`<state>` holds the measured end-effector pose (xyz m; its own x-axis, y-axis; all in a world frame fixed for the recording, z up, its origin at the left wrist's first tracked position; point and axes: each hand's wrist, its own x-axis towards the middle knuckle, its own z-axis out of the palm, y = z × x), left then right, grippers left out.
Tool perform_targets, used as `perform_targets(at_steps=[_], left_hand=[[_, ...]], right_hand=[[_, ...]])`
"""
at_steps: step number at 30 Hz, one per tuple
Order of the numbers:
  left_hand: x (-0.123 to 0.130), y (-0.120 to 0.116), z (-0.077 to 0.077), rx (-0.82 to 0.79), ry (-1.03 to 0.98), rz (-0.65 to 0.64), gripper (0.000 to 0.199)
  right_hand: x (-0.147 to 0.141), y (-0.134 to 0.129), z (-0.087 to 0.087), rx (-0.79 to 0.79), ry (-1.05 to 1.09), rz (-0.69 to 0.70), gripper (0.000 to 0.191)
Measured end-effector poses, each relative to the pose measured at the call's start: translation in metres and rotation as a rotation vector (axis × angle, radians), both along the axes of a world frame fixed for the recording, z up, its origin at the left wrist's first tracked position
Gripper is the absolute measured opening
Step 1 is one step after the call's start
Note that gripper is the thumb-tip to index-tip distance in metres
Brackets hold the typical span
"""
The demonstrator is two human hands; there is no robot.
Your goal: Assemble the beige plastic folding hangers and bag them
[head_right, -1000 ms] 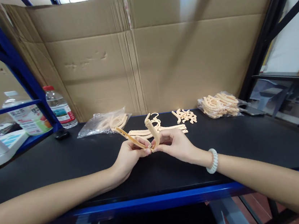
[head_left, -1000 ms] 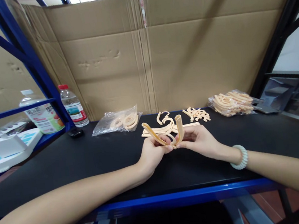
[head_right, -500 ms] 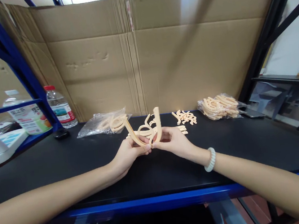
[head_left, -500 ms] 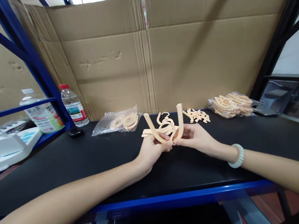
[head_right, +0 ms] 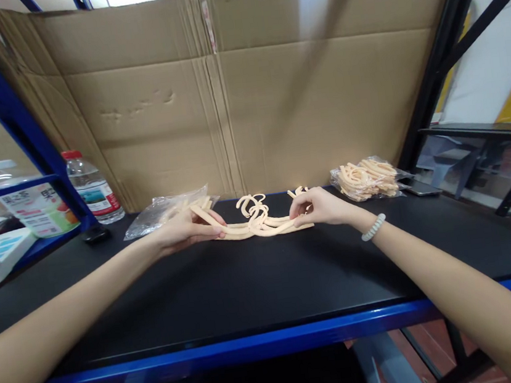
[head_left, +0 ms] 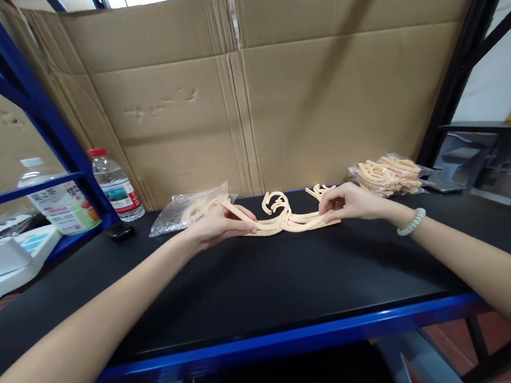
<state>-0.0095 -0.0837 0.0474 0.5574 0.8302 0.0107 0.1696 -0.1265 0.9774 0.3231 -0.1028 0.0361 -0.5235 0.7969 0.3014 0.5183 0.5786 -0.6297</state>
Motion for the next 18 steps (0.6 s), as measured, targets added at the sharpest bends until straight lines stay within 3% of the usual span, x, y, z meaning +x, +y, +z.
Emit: perform_targets(at_steps=[4, 6, 10, 18], left_hand=[[-0.006, 0.004, 0.003, 0.389, 0.314, -0.108, 0.025], [-0.006, 0.003, 0.006, 0.508, 0.396, -0.134, 0.024], [-0.006, 0.002, 0.007, 0.658, 0.467, -0.202, 0.022], [-0.01, 0.012, -0.006, 0.886, 0.445, -0.351, 0.016]], right_hand=[[0.002, 0.0, 0.001, 0.082, -0.178, 0.062, 0.021], [0.002, 0.0, 0.002, 0.121, -0.243, 0.072, 0.021], [0.001, -0.001, 0.003, 0.161, -0.313, 0.064, 0.022], [0.006, 0.003, 0.003, 0.125, -0.339, 0.071, 0.022]])
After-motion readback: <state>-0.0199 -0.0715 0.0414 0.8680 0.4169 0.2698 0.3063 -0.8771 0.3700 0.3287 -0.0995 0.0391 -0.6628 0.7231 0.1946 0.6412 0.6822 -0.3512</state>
